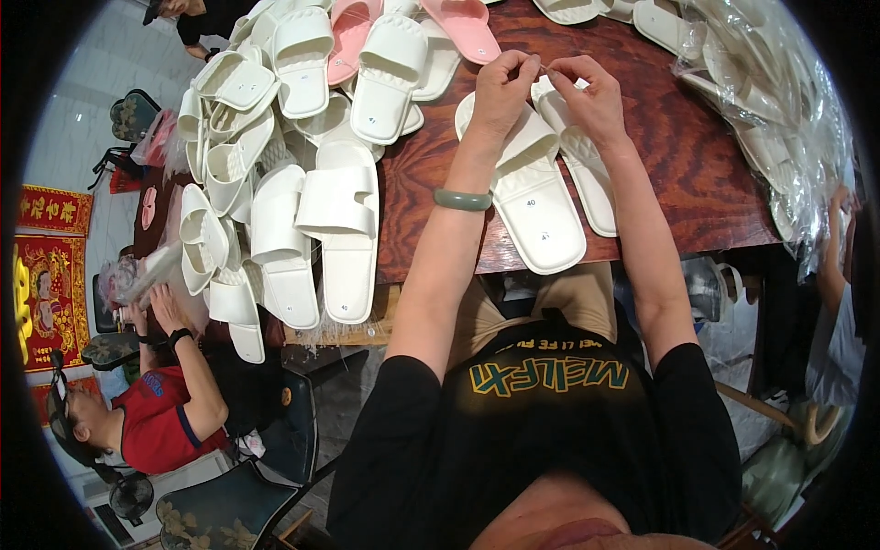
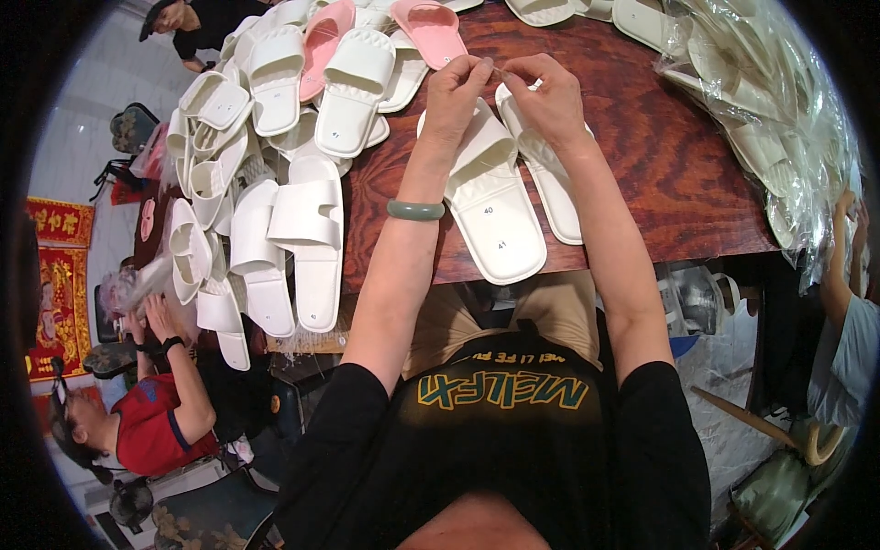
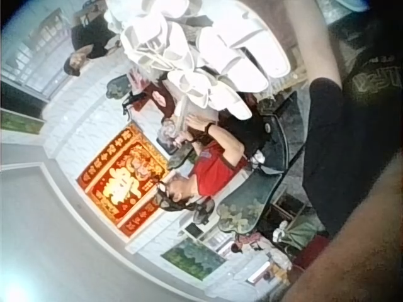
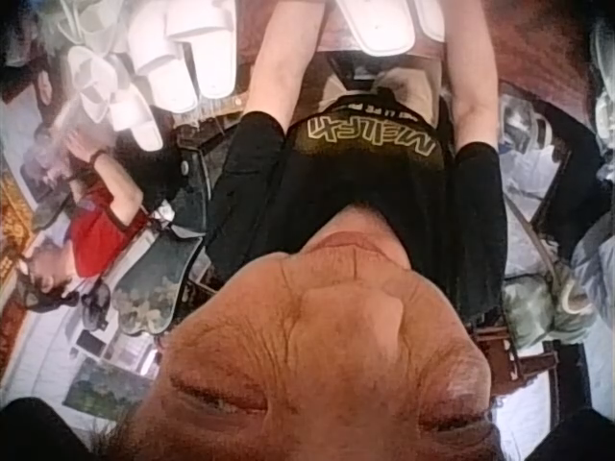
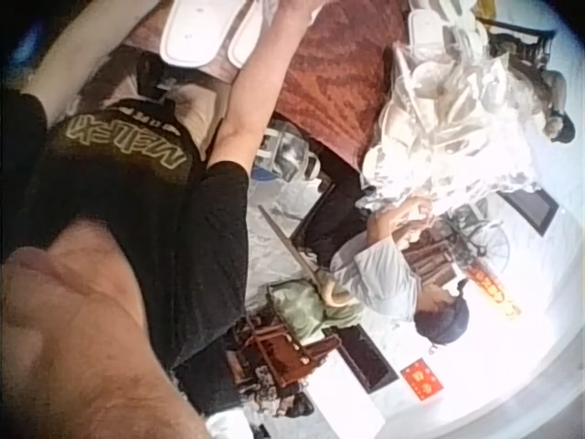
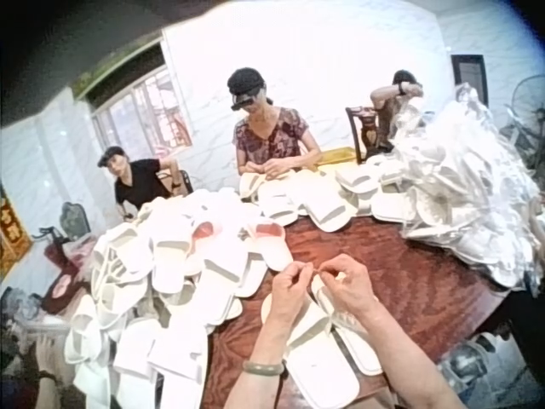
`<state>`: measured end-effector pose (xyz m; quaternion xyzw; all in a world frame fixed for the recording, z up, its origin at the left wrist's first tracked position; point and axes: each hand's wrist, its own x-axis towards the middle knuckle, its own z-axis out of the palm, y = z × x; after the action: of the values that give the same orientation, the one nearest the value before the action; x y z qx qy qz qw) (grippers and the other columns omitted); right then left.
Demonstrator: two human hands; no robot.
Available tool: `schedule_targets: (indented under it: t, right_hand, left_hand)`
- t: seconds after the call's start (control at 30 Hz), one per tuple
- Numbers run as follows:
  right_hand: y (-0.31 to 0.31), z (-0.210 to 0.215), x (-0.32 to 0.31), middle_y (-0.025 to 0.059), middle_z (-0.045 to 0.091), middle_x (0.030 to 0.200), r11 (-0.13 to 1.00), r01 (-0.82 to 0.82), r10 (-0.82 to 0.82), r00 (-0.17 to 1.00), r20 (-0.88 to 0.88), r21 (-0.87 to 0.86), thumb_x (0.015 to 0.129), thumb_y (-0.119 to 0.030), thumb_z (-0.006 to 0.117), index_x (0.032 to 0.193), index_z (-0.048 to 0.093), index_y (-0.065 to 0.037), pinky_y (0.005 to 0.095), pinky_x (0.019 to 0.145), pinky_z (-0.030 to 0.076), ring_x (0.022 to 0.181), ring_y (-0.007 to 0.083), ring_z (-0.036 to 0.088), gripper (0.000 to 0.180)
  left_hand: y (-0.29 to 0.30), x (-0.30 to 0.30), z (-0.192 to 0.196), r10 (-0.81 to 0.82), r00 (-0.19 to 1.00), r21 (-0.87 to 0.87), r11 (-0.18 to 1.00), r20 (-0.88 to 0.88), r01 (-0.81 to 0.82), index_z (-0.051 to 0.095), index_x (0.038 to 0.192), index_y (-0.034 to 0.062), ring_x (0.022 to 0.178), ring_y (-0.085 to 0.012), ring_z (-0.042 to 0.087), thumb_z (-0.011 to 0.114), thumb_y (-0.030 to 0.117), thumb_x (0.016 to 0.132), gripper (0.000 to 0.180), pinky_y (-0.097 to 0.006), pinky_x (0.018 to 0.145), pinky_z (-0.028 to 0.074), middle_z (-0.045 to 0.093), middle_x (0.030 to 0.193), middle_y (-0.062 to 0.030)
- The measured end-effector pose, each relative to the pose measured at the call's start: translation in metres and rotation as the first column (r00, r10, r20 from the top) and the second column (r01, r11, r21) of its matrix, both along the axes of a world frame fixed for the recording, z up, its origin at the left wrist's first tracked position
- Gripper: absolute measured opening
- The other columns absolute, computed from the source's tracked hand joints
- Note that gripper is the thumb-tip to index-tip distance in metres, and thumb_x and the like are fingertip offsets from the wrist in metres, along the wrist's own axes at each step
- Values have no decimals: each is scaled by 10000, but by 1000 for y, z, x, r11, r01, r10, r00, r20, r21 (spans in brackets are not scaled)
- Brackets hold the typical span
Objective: The recorder is inspecting, adjusting, and organizing white and pink slippers at a factory work table.
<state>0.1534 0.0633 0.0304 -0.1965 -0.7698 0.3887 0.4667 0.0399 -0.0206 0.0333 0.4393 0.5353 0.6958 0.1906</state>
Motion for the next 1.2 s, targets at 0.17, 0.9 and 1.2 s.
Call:
schedule_targets:
  t: [0.17, 0.9, 1.2]
  right_hand:
    - [0, -3, -1, 72, 647, 845, 1000, -2, 2, 1000, -9, 11, 759, -100, 658, 882, 672, -28, 273, 669, 483, 749, 157, 619, 143]
    - [-2, 6, 4, 73, 628, 814, 994, 17, -16, 1000, -7, 107, 759, -73, 648, 860, 669, -27, 280, 675, 458, 741, 176, 594, 113]
    - [1, 7, 3, 76, 627, 809, 993, 17, -13, 999, -37, 114, 760, -63, 643, 841, 663, -27, 274, 650, 458, 712, 169, 591, 91]
  left_hand:
    - [1, -1, -4, -1, 1000, -16, 1000, 19, 1, 611, 807, -2, 639, -48, 494, 582, 146, 874, 165, -201, 579, 405, 593, 702, 9]
    - [6, -2, -6, 55, 998, 66, 996, 18, -56, 606, 793, -17, 615, -71, 497, 595, 127, 853, 157, -231, 574, 420, 587, 668, -19]
    - [5, 0, -1, 45, 999, 74, 996, 21, -46, 606, 796, -17, 633, -79, 513, 586, 129, 861, 161, -231, 594, 425, 591, 687, -31]
